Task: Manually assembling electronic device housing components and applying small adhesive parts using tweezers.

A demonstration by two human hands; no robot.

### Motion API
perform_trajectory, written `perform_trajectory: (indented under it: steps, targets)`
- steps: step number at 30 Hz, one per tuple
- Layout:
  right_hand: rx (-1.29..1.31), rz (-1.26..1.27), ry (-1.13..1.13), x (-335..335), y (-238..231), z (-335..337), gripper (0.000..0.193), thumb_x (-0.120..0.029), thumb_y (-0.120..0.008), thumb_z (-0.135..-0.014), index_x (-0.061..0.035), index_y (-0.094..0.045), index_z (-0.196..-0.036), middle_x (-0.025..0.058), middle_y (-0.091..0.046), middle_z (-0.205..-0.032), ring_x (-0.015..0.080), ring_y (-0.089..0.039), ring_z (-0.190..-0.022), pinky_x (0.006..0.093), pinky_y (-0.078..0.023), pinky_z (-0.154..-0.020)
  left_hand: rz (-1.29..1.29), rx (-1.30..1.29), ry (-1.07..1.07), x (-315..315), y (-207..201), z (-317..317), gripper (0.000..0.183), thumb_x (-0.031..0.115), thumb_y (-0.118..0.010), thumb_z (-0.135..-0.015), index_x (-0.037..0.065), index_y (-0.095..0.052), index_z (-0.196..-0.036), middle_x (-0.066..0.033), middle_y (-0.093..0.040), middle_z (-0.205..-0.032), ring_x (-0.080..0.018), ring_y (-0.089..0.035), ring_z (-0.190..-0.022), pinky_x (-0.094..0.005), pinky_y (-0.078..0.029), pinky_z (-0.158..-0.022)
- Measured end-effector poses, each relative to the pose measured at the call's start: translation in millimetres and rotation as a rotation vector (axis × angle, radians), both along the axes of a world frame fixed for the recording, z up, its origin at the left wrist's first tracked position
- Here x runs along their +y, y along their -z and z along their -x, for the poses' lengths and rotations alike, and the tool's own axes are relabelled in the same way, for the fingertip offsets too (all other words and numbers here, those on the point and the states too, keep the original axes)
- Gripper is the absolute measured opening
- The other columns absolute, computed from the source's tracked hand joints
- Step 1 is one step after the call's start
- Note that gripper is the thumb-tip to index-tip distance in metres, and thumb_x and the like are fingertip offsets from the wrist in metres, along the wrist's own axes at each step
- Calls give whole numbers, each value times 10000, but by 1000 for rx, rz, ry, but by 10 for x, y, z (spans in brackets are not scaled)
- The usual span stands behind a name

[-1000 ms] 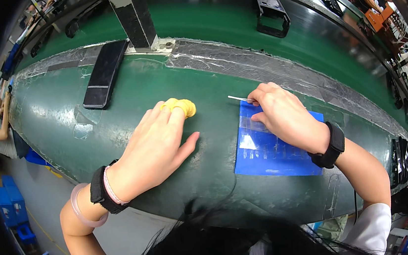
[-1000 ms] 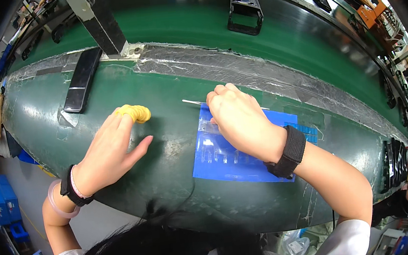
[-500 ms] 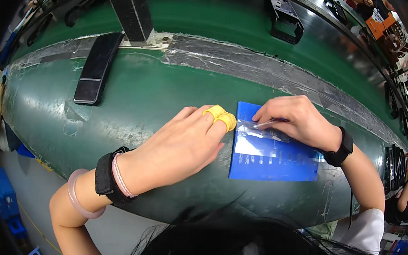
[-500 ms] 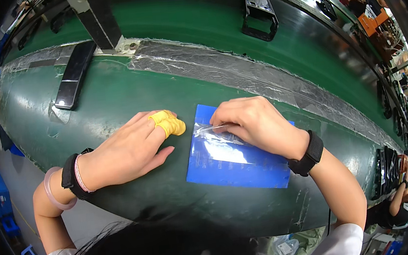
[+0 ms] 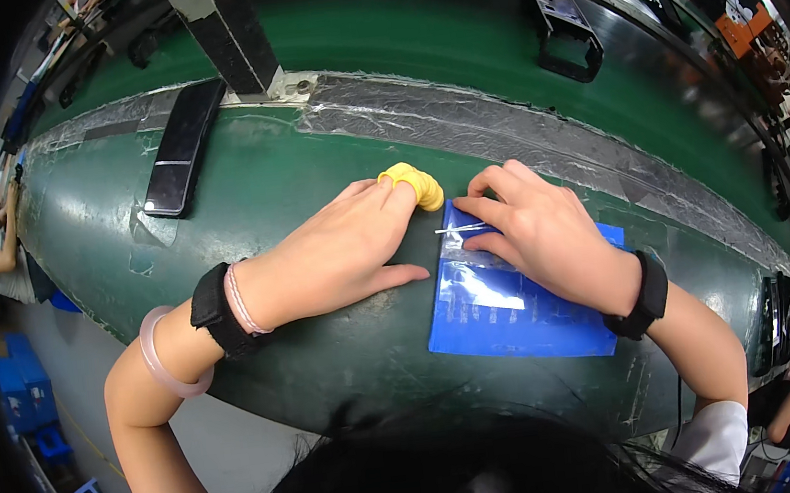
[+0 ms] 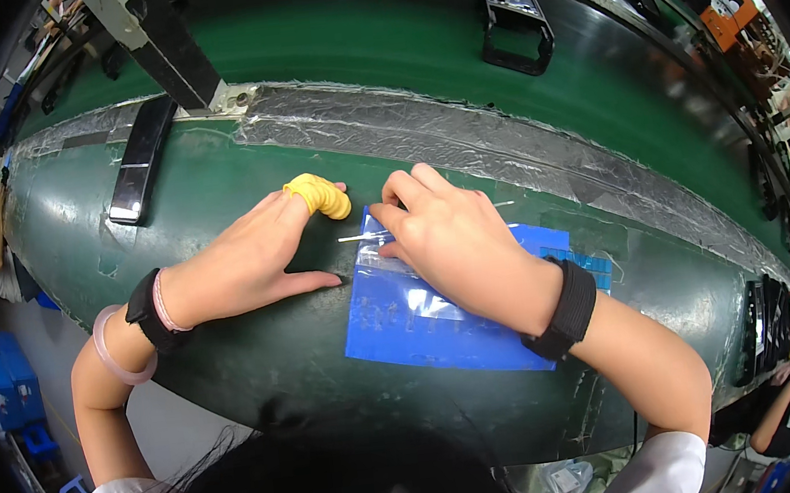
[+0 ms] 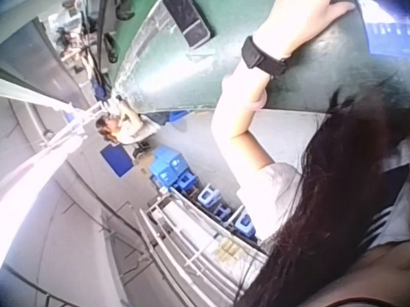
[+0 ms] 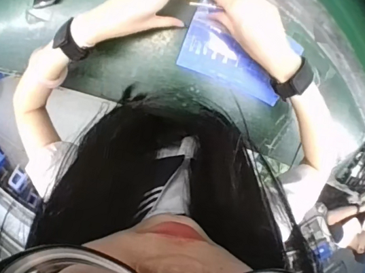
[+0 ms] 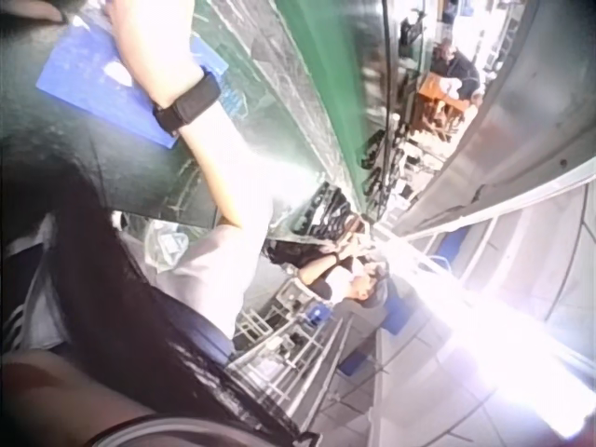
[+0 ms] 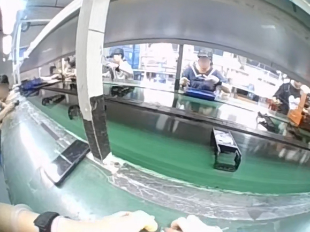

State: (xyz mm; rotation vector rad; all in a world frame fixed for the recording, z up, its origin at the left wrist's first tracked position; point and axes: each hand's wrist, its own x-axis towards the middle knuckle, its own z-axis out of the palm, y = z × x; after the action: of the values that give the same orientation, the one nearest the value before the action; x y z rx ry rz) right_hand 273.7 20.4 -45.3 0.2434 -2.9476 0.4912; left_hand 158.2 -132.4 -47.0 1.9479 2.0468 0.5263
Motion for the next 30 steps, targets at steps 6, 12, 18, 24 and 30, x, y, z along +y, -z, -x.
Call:
perform_trajectory:
  steps: [6, 12, 18, 24, 30]
  targets:
    - [1, 69, 88, -34, 28, -14, 154, -102, -554, -598, -16, -516, -718, 52, -449, -756, 185, -434, -727, 272, -411, -572, 33, -5, -48, -34, -76, 21, 483, 148, -604, -600, -17, -322, -956, -142, -377, -1021, -286, -379, -921, -310, -312, -795]
    - [-46, 223, 1, 56, 17, 9, 39, -25, -519, -590, -11, -496, -618, 53, -459, -624, 192, -448, -633, 282, -393, -528, -143, -176, 80, 123, 19, 21, 293, 27, -486, -659, -16, -342, -910, -153, -424, -922, -310, -422, -850, -327, -355, -713]
    - [92, 150, -148, 79, 12, -127, 56, -23, -494, -552, -48, -481, -600, 30, -437, -570, 164, -459, -575, 275, -390, -441, 36, -127, 94, 211, 20, 36, 179, -38, -377, -658, -27, -355, -835, -179, -447, -687, -332, -459, -574, -364, -367, -475]
    - [72, 162, -180, 214, -50, -392, 87, -31, -498, -556, -57, -504, -639, 12, -495, -644, 151, -497, -606, 250, -408, -450, -57, -90, 193, 214, -21, 22, 196, -32, -387, -663, -25, -355, -856, -180, -454, -722, -323, -464, -585, -357, -373, -484]
    - [77, 109, -125, 292, -119, -853, 144, -19, -517, -531, -55, -534, -670, 27, -531, -690, 155, -533, -704, 229, -439, -464, -35, -148, 134, 258, -20, -18, 188, -16, -402, -682, -10, -363, -866, -160, -470, -793, -321, -474, -637, -351, -389, -524]
